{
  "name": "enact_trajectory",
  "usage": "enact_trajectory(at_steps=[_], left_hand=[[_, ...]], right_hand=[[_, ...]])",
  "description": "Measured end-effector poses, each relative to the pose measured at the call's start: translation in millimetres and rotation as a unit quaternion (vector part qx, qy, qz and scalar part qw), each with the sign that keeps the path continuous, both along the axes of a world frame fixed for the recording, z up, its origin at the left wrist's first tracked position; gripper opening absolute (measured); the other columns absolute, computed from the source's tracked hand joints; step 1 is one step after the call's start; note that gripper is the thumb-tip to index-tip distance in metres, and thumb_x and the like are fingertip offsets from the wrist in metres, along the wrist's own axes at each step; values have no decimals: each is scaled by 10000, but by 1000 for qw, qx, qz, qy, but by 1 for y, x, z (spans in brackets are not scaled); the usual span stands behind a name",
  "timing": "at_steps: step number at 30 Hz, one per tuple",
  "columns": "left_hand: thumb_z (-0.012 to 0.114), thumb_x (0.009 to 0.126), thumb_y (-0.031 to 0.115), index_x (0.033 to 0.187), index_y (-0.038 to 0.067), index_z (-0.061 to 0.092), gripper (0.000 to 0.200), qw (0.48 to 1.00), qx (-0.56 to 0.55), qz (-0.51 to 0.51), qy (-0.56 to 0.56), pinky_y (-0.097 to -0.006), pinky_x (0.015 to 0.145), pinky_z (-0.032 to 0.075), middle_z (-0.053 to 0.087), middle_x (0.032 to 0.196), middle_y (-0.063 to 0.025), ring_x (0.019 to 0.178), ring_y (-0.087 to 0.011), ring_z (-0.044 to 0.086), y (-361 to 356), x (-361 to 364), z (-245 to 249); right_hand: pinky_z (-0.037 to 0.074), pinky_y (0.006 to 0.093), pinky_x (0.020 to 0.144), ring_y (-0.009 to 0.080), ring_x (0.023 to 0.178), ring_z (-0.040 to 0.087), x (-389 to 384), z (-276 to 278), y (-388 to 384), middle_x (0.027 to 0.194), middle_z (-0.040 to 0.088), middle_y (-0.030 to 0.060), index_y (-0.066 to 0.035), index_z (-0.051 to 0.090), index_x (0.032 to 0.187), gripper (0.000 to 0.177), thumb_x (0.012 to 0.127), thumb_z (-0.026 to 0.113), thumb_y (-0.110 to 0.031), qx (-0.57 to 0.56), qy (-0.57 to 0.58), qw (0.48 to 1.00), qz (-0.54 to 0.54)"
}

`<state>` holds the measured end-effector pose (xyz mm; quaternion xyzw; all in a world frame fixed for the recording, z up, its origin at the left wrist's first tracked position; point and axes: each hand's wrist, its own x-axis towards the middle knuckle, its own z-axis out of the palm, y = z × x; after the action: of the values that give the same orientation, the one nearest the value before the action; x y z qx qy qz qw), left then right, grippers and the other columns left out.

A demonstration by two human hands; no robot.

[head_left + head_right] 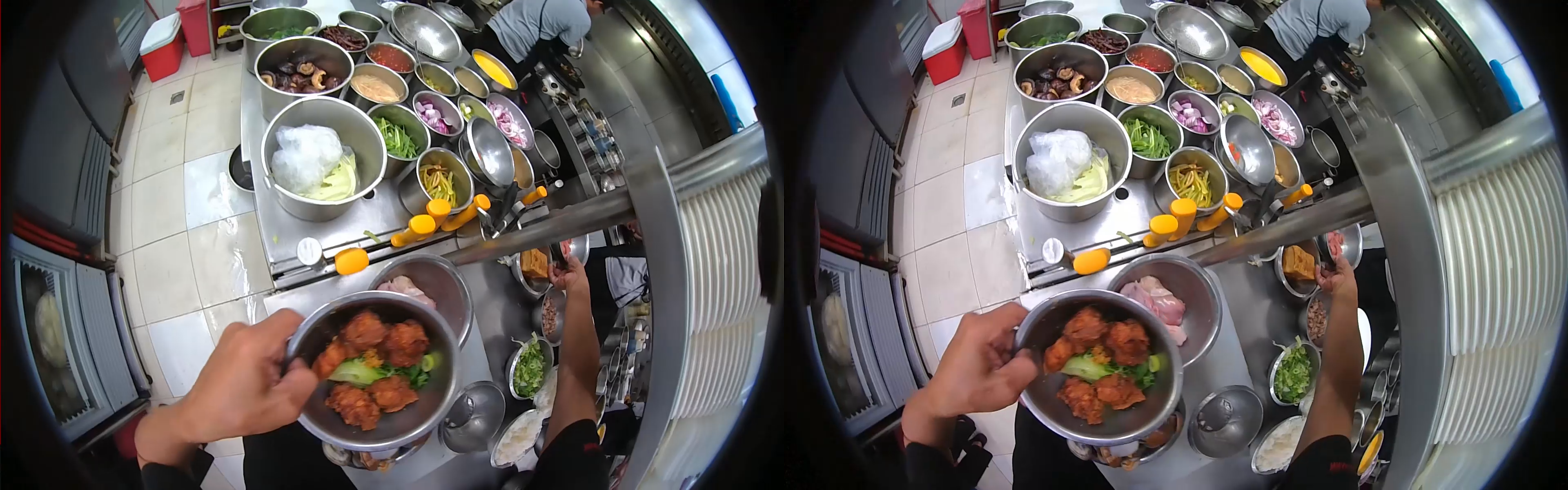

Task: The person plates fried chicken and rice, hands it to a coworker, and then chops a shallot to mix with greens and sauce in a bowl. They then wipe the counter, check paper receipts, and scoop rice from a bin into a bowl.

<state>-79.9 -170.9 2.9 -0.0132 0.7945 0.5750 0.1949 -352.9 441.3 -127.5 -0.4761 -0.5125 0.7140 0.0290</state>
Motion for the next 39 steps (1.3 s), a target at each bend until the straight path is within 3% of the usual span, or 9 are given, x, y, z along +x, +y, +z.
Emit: enact_trajectory(at_steps=[10,19,21,23,26,31,34,37,39], left_hand=[[483,721,-62,894,-87,542,184,976,109,165,-92,-183,403,332,540,627,-26,501,-28,469,-29,-6,24],[511,718,11,928,-98,522,237,992,32,-109,-51,-262,410,413,544,604,-85,502,-115,550,65,-73,14],[527,738,60,986,-55,588,280,977,38,-178,110,-304,386,431,605,653,-143,416,-184,551,108,-90,-11],[523,718,64,836,-165,557,259,975,-17,-220,-39,-348,412,455,581,586,-171,430,-224,579,148,-102,3],[516,694,43,598,-147,563,217,972,-15,-224,66,-349,435,508,583,546,-229,473,-265,627,199,-114,-15],[534,712,59,717,-163,577,226,981,14,-195,9,-360,487,540,608,630,-253,513,-307,638,261,-128,-63],[567,725,142,818,-125,611,286,978,-57,-193,50,-387,656,544,626,770,-275,707,-343,653,277,-137,-88],[571,737,260,884,-2,651,311,905,-264,-268,198,-409,801,494,625,967,-225,938,-332,610,280,-142,-63],[563,742,248,884,-3,648,300,890,-282,-263,242,-403,795,498,630,950,-217,923,-335,614,293,-153,-58]], right_hand=[[519,273,545,204,768,622,-11,-22,28,966,632,51,-92,549,1089,293,825,495,-206,-61,142,988,-28],[517,347,652,226,926,546,58,86,0,1085,559,79,-92,488,1165,351,850,488,-246,-4,212,977,32],[516,363,676,231,961,529,95,112,-5,1111,543,86,-91,475,1182,365,855,487,-254,31,234,971,35],[516,380,699,236,997,512,133,130,-9,1137,527,92,-91,462,1199,380,861,485,-263,69,256,963,36],[515,404,735,243,1049,487,201,140,-15,1177,502,101,-91,442,1224,402,869,483,-276,134,266,954,42],[514,445,795,256,1138,445,306,147,-34,1243,462,117,-91,408,1266,441,883,479,-298,301,223,920,113],[513,470,830,263,1190,420,356,143,-42,1282,438,127,-90,388,1292,465,892,476,-311,526,129,820,185],[495,504,868,267,1250,360,394,158,-63,1336,392,118,-100,369,1305,488,900,472,-353,142,238,961,14],[509,521,836,260,1207,412,444,141,-34,1318,416,100,-109,388,1292,455,908,463,-343,163,226,957,76]])
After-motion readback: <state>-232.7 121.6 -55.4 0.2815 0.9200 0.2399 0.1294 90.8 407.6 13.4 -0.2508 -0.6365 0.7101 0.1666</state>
